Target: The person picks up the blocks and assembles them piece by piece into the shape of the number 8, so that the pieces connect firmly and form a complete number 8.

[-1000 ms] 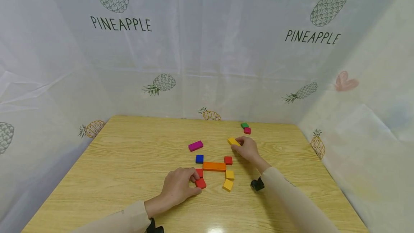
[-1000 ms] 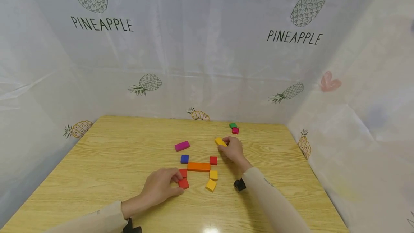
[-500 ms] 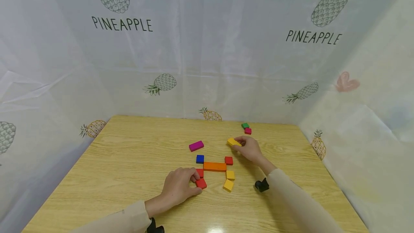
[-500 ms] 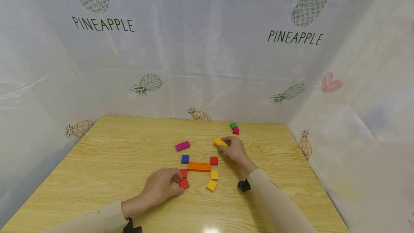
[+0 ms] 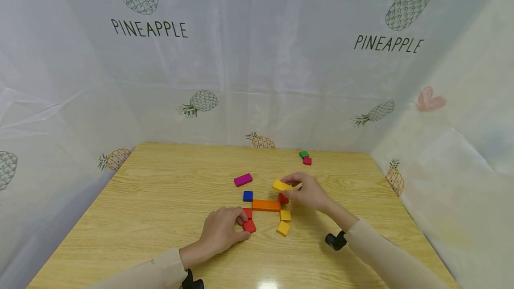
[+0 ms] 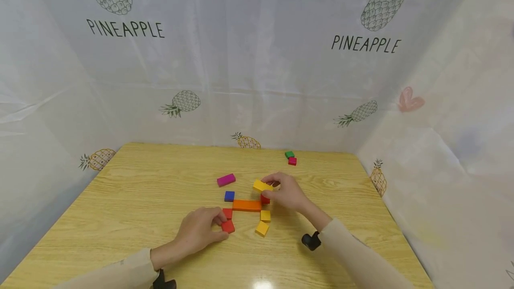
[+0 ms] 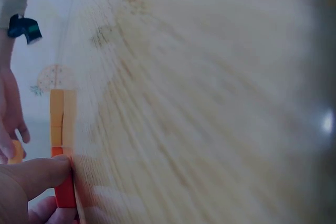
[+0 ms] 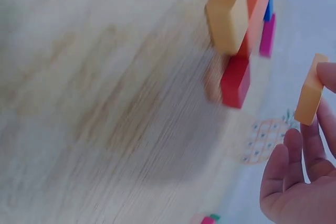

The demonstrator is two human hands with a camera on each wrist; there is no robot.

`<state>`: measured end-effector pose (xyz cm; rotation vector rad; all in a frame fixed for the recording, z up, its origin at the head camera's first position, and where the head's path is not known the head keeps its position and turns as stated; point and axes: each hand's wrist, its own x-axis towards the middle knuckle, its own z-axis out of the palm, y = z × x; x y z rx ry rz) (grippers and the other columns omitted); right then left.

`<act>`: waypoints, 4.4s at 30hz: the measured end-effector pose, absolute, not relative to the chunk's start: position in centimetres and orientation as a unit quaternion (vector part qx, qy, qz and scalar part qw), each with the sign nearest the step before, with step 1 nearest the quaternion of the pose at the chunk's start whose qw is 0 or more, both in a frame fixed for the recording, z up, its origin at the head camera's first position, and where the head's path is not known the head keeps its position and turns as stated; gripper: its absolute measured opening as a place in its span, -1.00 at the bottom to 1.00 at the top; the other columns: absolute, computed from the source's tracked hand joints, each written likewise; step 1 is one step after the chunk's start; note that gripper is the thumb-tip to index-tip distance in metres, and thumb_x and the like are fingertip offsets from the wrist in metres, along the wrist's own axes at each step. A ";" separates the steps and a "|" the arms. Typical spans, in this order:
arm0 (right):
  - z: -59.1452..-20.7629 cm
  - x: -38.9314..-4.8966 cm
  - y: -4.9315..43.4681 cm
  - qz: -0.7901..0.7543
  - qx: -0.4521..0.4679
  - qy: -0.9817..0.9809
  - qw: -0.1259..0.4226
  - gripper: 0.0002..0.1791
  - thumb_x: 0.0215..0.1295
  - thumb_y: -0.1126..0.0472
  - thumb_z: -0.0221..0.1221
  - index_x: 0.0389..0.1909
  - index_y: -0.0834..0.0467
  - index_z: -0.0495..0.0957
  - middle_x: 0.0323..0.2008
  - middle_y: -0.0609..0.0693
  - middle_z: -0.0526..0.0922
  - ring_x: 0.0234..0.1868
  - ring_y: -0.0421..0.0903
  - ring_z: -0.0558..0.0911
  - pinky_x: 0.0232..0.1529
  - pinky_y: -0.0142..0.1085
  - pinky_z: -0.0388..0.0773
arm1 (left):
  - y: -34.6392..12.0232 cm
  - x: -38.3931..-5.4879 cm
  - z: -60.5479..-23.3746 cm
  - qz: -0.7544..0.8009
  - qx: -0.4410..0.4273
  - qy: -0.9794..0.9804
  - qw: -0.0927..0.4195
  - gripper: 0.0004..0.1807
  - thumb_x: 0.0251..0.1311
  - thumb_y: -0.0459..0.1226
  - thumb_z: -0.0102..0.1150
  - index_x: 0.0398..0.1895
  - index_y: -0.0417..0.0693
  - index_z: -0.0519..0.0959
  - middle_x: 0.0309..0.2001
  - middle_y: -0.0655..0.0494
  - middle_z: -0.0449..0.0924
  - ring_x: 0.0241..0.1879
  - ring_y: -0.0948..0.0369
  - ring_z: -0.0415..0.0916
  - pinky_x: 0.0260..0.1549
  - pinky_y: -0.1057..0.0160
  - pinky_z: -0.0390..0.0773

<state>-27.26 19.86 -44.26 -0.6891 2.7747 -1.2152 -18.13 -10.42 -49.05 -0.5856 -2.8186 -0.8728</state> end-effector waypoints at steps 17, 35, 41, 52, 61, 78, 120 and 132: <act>-43.2 -22.2 18.2 -0.355 -0.315 0.880 0.031 -0.70 0.31 0.15 0.49 0.05 -0.08 0.75 -0.09 -0.24 0.70 -0.09 -0.17 0.59 -0.09 -0.09 0.61 | -10.4 -18.3 -49.1 -0.289 -0.190 -0.936 0.059 -0.65 -0.07 -0.04 0.73 -0.33 0.26 0.66 -0.40 0.42 0.65 -0.37 0.37 0.46 -0.40 0.29 0.37; -45.1 -19.9 17.1 -0.331 -0.342 0.879 0.039 -0.69 0.27 0.16 0.51 0.02 -0.10 0.76 -0.14 -0.34 0.71 -0.10 -0.20 0.58 -0.07 -0.25 0.56 | -10.3 -18.1 -48.9 -0.286 -0.193 -0.937 0.056 -0.65 -0.07 -0.05 0.73 -0.34 0.25 0.66 -0.41 0.41 0.65 -0.37 0.35 0.43 -0.38 0.27 0.36; -45.9 -19.4 16.9 -0.329 -0.330 0.884 0.039 -0.71 0.29 0.08 0.51 0.01 -0.16 0.76 -0.14 -0.38 0.69 -0.08 -0.24 0.55 -0.01 -0.22 0.54 | -10.3 -18.1 -48.9 -0.286 -0.193 -0.937 0.058 -0.64 -0.07 -0.05 0.73 -0.34 0.24 0.66 -0.41 0.41 0.64 -0.37 0.35 0.44 -0.39 0.27 0.36; -47.0 -18.9 16.5 -0.325 -0.349 0.879 0.023 -0.72 0.28 0.12 0.52 -0.02 -0.12 0.76 -0.14 -0.34 0.70 -0.05 -0.19 0.55 0.01 -0.24 0.55 | -10.3 -18.0 -48.9 -0.289 -0.194 -0.936 0.054 -0.65 -0.07 -0.05 0.73 -0.34 0.25 0.67 -0.40 0.42 0.66 -0.36 0.35 0.46 -0.38 0.27 0.36; -47.2 -18.8 16.3 -0.314 -0.360 0.879 0.018 -0.73 0.28 0.17 0.51 -0.02 -0.06 0.76 -0.10 -0.31 0.72 -0.02 -0.21 0.54 0.04 -0.25 0.55 | -10.3 -18.2 -49.0 -0.288 -0.191 -0.937 0.055 -0.65 -0.06 -0.03 0.72 -0.33 0.26 0.66 -0.40 0.43 0.65 -0.34 0.34 0.46 -0.37 0.27 0.36; -47.5 -18.8 16.0 -0.303 -0.359 0.882 0.023 -0.72 0.27 0.17 0.52 -0.02 -0.05 0.76 -0.09 -0.30 0.72 -0.02 -0.21 0.52 0.03 -0.28 0.54 | -10.4 -18.2 -49.1 -0.286 -0.195 -0.936 0.064 -0.65 -0.07 -0.04 0.74 -0.34 0.24 0.66 -0.40 0.41 0.66 -0.37 0.36 0.47 -0.41 0.29 0.37; -47.7 -18.6 15.7 -0.278 -0.336 0.900 0.020 -0.74 0.22 0.13 0.55 -0.08 -0.08 0.80 -0.15 -0.33 0.73 -0.13 -0.29 0.39 -0.07 -0.30 0.40 | -10.3 -18.0 -48.9 -0.291 -0.190 -0.936 0.063 -0.64 -0.08 -0.06 0.74 -0.34 0.22 0.66 -0.39 0.38 0.67 -0.35 0.33 0.48 -0.42 0.28 0.39; -47.6 -18.6 15.6 -0.271 -0.336 0.901 0.025 -0.75 0.23 0.12 0.55 -0.08 -0.08 0.79 -0.14 -0.34 0.72 -0.11 -0.28 0.38 -0.04 -0.26 0.38 | -10.3 -18.0 -48.9 -0.292 -0.192 -0.935 0.063 -0.64 -0.08 -0.07 0.74 -0.34 0.21 0.66 -0.40 0.37 0.65 -0.36 0.33 0.47 -0.42 0.29 0.39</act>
